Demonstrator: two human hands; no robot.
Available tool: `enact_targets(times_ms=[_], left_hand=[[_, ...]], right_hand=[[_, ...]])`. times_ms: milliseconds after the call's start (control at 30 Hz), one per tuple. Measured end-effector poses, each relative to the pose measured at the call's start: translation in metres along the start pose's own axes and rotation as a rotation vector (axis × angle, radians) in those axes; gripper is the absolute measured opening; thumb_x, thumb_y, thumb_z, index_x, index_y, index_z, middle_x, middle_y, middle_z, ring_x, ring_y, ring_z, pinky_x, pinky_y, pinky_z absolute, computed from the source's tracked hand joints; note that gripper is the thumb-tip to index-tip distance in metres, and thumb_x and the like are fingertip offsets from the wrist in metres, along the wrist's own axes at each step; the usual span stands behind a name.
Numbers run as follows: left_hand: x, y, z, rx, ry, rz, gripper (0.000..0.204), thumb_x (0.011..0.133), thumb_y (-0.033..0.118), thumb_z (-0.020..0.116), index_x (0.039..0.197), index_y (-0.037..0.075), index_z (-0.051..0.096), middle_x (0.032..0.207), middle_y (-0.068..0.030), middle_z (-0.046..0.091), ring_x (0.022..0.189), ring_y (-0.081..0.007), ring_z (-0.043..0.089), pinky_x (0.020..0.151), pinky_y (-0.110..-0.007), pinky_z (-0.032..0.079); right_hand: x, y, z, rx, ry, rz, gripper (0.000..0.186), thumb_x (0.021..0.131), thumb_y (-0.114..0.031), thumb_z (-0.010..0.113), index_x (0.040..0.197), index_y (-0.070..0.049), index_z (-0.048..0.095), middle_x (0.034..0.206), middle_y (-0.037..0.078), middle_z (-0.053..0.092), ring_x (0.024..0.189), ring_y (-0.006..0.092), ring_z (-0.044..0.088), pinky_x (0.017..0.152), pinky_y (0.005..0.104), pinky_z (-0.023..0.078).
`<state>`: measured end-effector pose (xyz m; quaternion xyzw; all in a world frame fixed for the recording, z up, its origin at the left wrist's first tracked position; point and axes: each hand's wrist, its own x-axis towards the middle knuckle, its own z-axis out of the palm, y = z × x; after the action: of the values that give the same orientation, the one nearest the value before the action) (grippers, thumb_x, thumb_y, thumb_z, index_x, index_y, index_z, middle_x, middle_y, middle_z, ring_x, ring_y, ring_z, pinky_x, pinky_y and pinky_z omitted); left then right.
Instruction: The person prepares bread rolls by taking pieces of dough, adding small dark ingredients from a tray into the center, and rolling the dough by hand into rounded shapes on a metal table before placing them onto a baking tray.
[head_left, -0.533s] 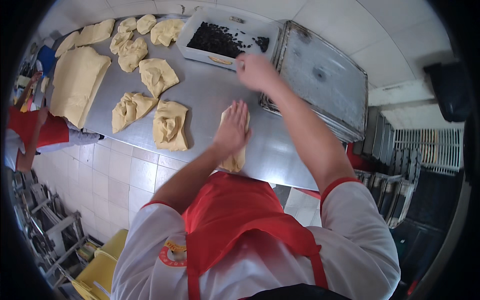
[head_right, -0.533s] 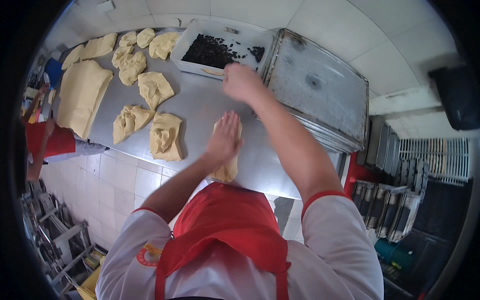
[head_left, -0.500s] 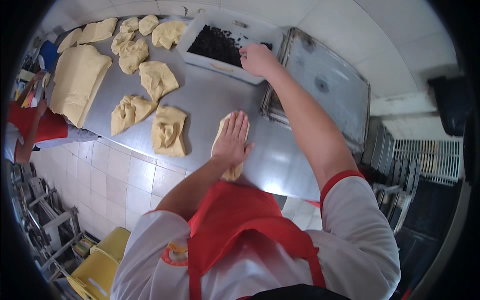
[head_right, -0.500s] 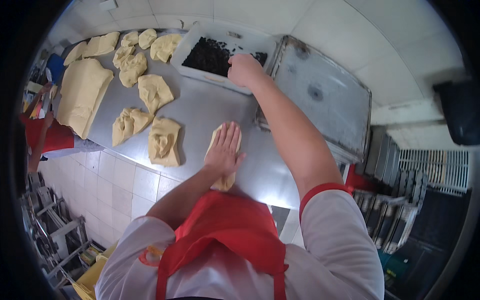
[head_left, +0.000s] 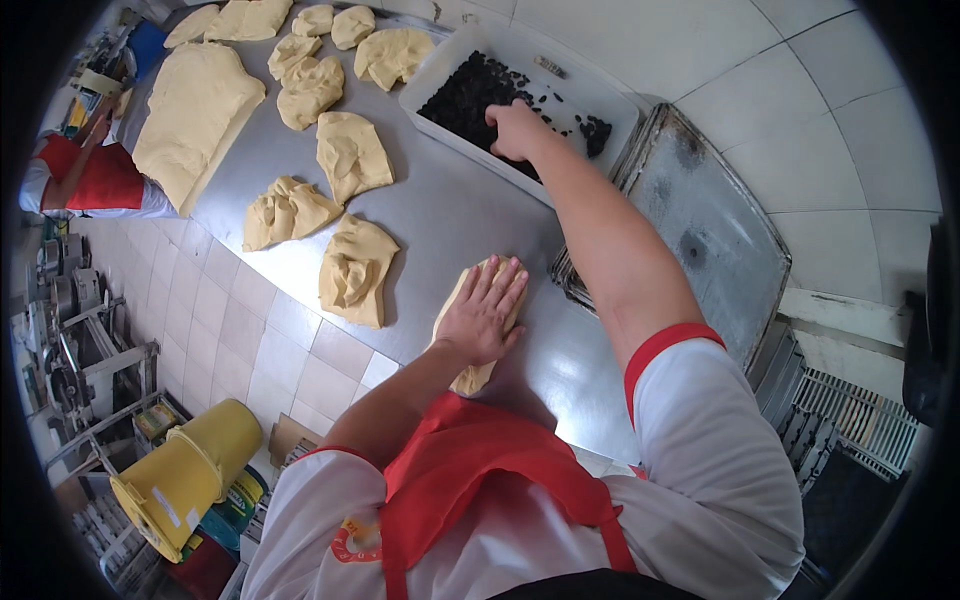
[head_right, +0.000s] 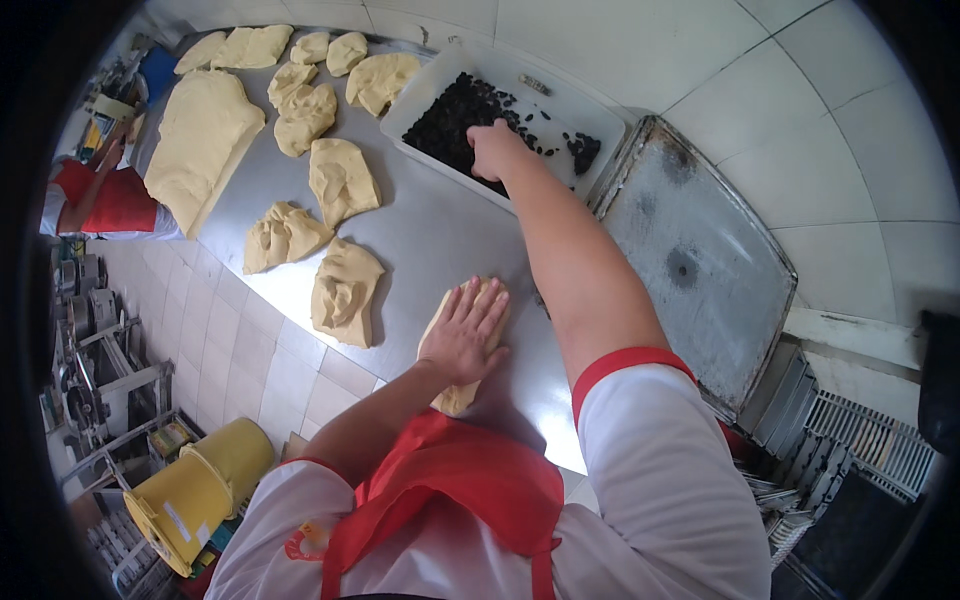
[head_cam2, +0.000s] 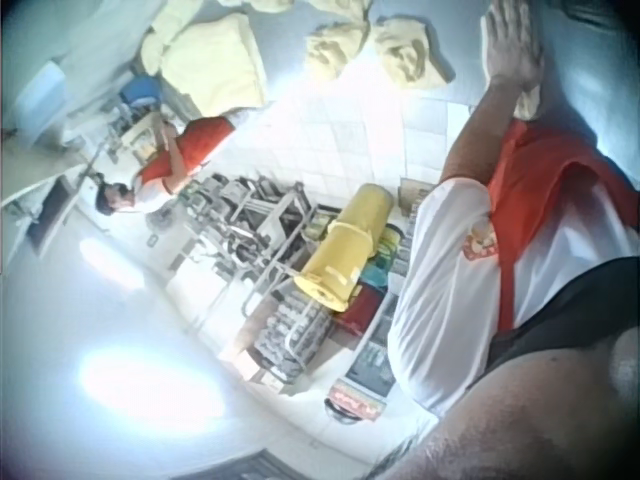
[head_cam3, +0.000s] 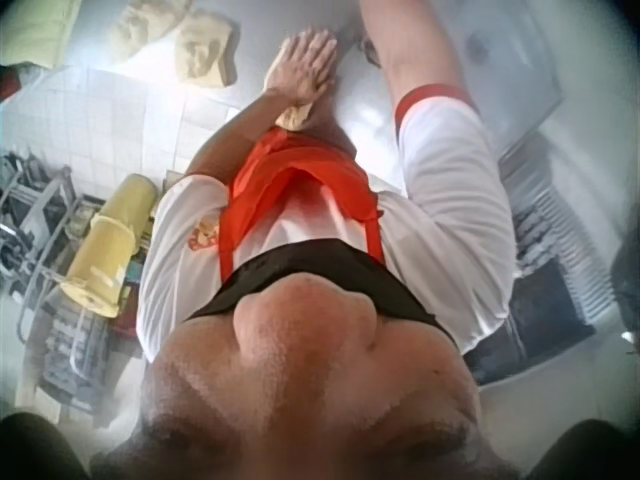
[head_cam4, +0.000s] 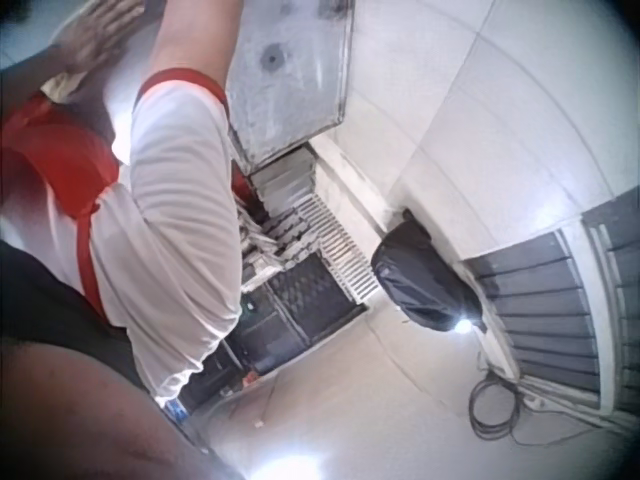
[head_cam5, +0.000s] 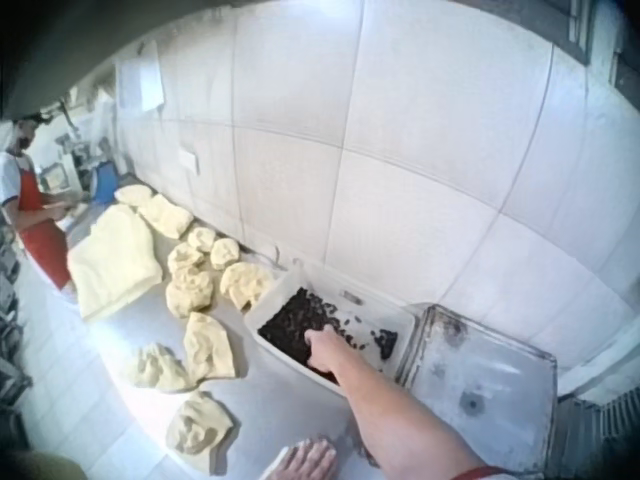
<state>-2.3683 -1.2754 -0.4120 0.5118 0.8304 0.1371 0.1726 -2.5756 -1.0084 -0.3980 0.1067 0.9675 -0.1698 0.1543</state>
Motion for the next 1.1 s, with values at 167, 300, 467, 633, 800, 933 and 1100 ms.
enact_targets(times_ms=[167,300,467,633,800,933,1100], left_hand=[[-0.004,-0.006,0.011,-0.003,0.047,0.016,0.092,0.100,0.054,0.060,0.172,0.012,0.020,0.180,-0.0120,0.015,0.166,-0.0375,0.010,0.135,-0.053,0.009],[-0.005,0.000,-0.004,0.024,0.080,0.059,0.094,0.099,0.054,0.062,0.172,0.012,0.020,0.180,-0.0145,0.016,0.165,-0.0425,0.011,0.134,-0.055,0.011],[-0.049,-0.014,-0.037,-0.117,0.142,0.137,0.094,0.096,0.051,0.067,0.171,0.012,0.026,0.177,-0.0196,0.021,0.162,-0.0494,0.015,0.132,-0.058,0.015],[-0.165,-0.076,-0.045,-0.341,0.325,0.126,0.076,0.094,0.033,0.076,0.160,0.008,0.046,0.167,-0.0247,0.040,0.157,-0.0523,0.029,0.128,-0.059,0.027],[-0.217,-0.106,-0.025,-0.402,0.329,0.006,0.062,0.094,0.020,0.076,0.151,0.006,0.055,0.161,-0.0229,0.048,0.153,-0.0469,0.039,0.123,-0.052,0.039],[-0.210,-0.099,-0.019,-0.445,0.367,0.135,0.050,0.093,0.016,0.076,0.139,0.003,0.062,0.151,-0.0221,0.056,0.143,-0.0445,0.051,0.117,-0.051,0.045],[-0.198,-0.089,-0.016,-0.482,0.434,0.156,0.036,0.090,0.013,0.075,0.124,0.001,0.067,0.131,-0.0202,0.066,0.124,-0.0434,0.061,0.106,-0.051,0.050]], right_hand=[[-0.017,0.001,-0.007,0.108,0.156,0.004,0.029,0.081,-0.012,0.083,0.109,-0.011,0.076,0.112,0.018,0.077,0.111,0.0362,0.073,0.096,0.0459,0.060],[-0.039,-0.006,-0.024,0.526,0.360,0.247,0.030,0.089,-0.014,0.082,0.117,-0.005,0.078,0.101,0.017,0.079,0.083,0.0242,0.079,0.078,0.0391,0.062],[-0.099,-0.033,-0.038,1.197,0.676,0.304,0.034,0.099,-0.004,0.074,0.128,0.013,0.067,0.099,0.014,0.076,0.081,0.0186,0.075,0.069,0.0277,0.063],[-0.210,-0.067,0.013,1.410,0.552,0.276,0.034,0.095,0.003,0.075,0.125,0.018,0.065,0.103,0.018,0.075,0.084,0.0251,0.076,0.074,0.0330,0.066],[-0.272,-0.094,0.097,1.082,0.397,0.530,0.028,0.091,-0.005,0.080,0.112,0.013,0.074,0.096,0.018,0.078,0.077,0.0225,0.078,0.071,0.0308,0.065],[-0.283,-0.112,0.126,0.722,0.441,0.634,0.025,0.090,-0.016,0.082,0.106,0.004,0.081,0.088,0.016,0.080,0.070,0.0206,0.079,0.071,0.0307,0.065],[-0.300,-0.134,0.136,0.678,0.414,0.624,0.024,0.093,-0.019,0.078,0.110,-0.002,0.081,0.089,0.016,0.081,0.071,0.0231,0.080,0.070,0.0341,0.064]])
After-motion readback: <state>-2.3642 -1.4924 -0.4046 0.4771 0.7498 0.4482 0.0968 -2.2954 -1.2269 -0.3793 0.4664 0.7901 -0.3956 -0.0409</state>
